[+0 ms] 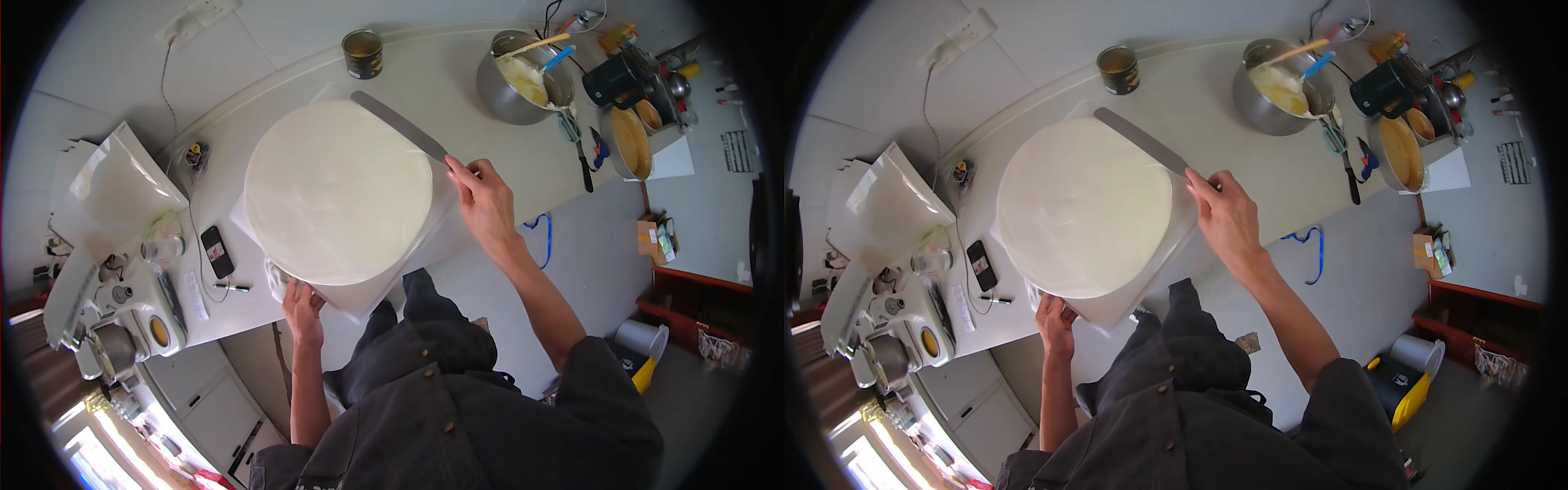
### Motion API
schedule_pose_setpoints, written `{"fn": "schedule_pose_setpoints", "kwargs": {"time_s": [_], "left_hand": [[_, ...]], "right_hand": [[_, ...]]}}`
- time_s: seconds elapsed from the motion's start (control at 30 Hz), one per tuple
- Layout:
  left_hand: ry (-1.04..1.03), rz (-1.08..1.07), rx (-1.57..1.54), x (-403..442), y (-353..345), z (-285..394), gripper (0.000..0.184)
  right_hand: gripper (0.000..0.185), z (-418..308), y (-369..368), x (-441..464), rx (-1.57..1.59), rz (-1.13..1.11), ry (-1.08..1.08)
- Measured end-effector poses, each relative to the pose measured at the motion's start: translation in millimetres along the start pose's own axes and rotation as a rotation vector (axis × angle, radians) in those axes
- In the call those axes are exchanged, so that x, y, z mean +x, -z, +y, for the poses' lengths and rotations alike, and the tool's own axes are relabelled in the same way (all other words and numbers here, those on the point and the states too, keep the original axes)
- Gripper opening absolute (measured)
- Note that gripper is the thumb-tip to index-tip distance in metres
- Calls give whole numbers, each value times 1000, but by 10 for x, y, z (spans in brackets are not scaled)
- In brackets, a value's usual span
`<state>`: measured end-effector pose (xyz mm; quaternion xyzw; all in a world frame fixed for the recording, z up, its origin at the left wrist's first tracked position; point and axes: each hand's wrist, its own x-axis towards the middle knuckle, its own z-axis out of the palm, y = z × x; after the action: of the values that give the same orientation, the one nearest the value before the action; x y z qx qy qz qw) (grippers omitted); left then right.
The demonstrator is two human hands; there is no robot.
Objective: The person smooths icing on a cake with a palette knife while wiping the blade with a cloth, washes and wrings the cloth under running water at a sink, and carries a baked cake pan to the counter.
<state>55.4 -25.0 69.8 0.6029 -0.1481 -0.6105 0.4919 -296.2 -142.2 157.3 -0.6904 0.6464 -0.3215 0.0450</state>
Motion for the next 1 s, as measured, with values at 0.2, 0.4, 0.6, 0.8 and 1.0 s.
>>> {"fn": "schedule_pose_setpoints", "kwargs": {"time_s": [0.2, 0.4, 0.6, 0.8, 1.0], "left_hand": [[3, 0, 4, -3, 2, -5, 43], [2, 6, 8, -5, 3, -19, 43], [5, -11, -15, -29, -14, -18, 39], [3, -15, -20, -48, -30, -54, 39], [-11, -54, -36, -121, -83, -95, 38]], "right_hand": [[24, -68, -6, -44, 30, -46, -8], [25, -154, 45, -198, 28, -104, 55], [30, -340, 99, -444, 84, -184, 75], [36, -590, 173, -691, 140, -219, 93], [35, -782, 253, -954, 215, -291, 65]]}}
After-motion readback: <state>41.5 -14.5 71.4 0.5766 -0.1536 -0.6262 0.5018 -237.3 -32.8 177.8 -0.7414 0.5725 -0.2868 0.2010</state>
